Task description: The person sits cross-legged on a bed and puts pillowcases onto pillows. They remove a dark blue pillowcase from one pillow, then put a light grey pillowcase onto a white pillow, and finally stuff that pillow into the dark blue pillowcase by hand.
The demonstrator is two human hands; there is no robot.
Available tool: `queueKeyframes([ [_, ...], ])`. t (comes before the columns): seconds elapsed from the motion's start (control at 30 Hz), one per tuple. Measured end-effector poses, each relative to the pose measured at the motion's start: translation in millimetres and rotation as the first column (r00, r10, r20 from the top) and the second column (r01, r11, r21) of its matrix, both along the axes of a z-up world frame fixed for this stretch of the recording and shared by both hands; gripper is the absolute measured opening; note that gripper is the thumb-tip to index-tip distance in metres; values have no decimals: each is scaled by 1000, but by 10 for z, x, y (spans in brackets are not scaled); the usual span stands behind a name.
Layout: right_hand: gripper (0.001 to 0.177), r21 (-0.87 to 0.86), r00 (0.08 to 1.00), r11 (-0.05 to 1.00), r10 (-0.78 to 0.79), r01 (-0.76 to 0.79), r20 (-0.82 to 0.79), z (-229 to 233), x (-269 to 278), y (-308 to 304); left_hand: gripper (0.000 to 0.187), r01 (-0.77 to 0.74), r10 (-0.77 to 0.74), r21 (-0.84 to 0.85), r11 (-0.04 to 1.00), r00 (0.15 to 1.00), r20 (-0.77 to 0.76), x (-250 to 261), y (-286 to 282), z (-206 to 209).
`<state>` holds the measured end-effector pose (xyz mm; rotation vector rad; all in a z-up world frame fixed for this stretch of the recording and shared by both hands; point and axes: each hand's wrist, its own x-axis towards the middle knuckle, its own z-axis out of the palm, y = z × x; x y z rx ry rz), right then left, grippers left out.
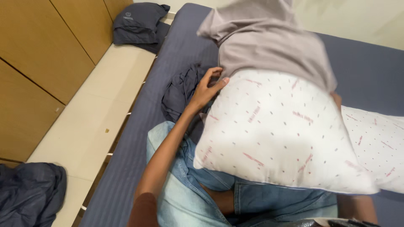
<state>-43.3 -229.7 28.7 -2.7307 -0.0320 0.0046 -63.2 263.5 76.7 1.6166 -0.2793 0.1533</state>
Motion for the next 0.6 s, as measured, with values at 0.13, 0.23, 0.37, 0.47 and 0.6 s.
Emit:
queueKeyframes([
  [0.13, 69, -128, 950, 992, -22, -19, -312, 107, -604, -262, 94, 84, -55, 260, 962, 992, -118, 218, -245, -428],
  [0.23, 68, -492, 953, 870, -179, 37, -246, 260, -881, 391, 100, 169, -214, 439, 883, 975, 54, 123, -473, -739],
  [0.37, 58, -237, 932, 950, 260, -201, 252, 339, -1055, 1640, 83, -47, -67, 635, 771, 986, 155, -82, -635, -792],
  [0.47, 100, -218, 941, 925, 332, -312, 61, 342, -891, 2436, 61, -229, 7, 693, 684, 952, 307, -60, -591, -898],
  [0.6, 131, -376, 955, 878, 275, -296, -110, 260, -722, 3052, 17, -441, -7, 799, 410, 874, 486, 143, -216, -1198],
])
